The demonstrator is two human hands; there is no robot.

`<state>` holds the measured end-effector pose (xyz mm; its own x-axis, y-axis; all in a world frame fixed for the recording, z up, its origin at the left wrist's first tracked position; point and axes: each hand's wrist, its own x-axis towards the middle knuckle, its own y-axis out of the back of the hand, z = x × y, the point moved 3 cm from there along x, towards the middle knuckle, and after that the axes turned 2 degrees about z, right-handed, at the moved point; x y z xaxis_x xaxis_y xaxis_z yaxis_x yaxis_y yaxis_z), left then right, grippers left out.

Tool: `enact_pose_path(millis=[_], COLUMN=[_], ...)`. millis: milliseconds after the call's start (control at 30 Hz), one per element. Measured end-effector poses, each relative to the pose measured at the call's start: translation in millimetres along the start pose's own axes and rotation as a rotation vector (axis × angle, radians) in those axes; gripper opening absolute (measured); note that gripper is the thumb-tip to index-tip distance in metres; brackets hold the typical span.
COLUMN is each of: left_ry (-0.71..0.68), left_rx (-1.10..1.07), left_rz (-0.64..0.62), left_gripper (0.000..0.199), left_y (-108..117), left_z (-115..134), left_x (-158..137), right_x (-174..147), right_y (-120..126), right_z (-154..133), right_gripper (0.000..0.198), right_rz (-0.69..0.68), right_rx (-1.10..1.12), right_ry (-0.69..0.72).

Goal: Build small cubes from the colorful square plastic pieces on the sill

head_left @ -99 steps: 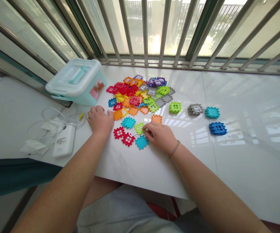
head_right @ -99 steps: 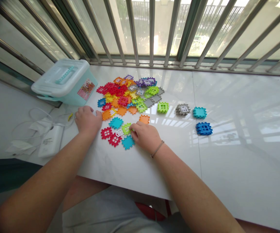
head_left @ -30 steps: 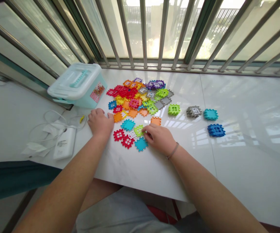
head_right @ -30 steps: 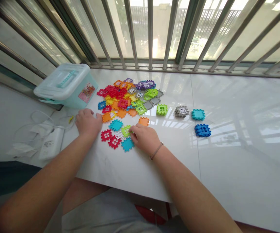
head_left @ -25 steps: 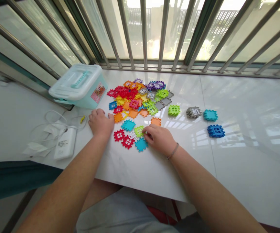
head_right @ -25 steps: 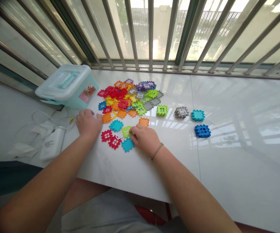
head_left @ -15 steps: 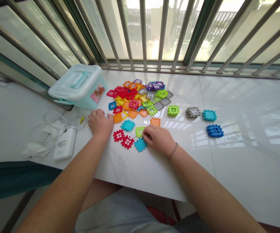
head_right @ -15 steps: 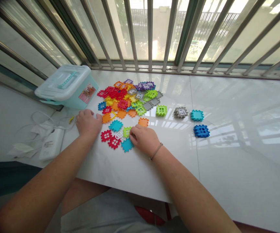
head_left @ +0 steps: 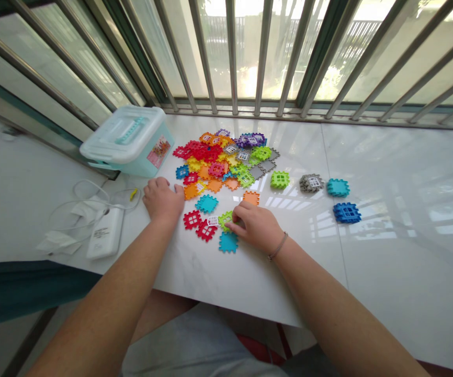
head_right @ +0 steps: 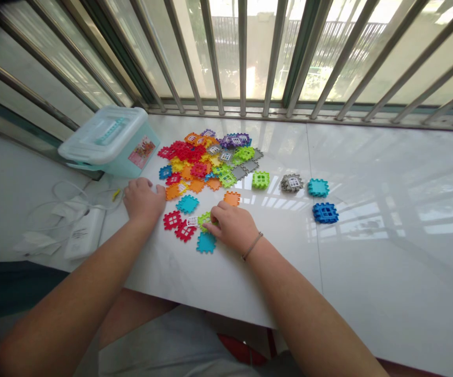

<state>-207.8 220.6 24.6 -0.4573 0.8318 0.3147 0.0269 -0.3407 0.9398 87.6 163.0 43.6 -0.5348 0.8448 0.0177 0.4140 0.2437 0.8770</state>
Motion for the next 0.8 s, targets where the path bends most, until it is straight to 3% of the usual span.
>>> enact_pose_path(millis=[233, 533, 800], left_ry=[0.003, 0.007, -0.002], left_rx=[-0.023, -0.030, -0.021], left_rz=[-0.009, -0.010, 0.001], left_gripper=[0.032, 0.032, 0.033], left_y=[0.7, -1.1, -0.6], left_z=[-0.1, -0.8, -0.6], left_x=[-0.3, 0.8, 0.4], right_x=[-2.4, -2.2, -4.0], right_y=[-1.0, -0.3, -2.1], right_z=[-1.5, -3.6, -8.7], right_gripper=[0.038, 0.017, 0.022], right_rz=[0.008, 0.042, -0.051], right_rx=[0.011, -0.030, -0.084], right_ry=[0.066, 0.006, 0.026])
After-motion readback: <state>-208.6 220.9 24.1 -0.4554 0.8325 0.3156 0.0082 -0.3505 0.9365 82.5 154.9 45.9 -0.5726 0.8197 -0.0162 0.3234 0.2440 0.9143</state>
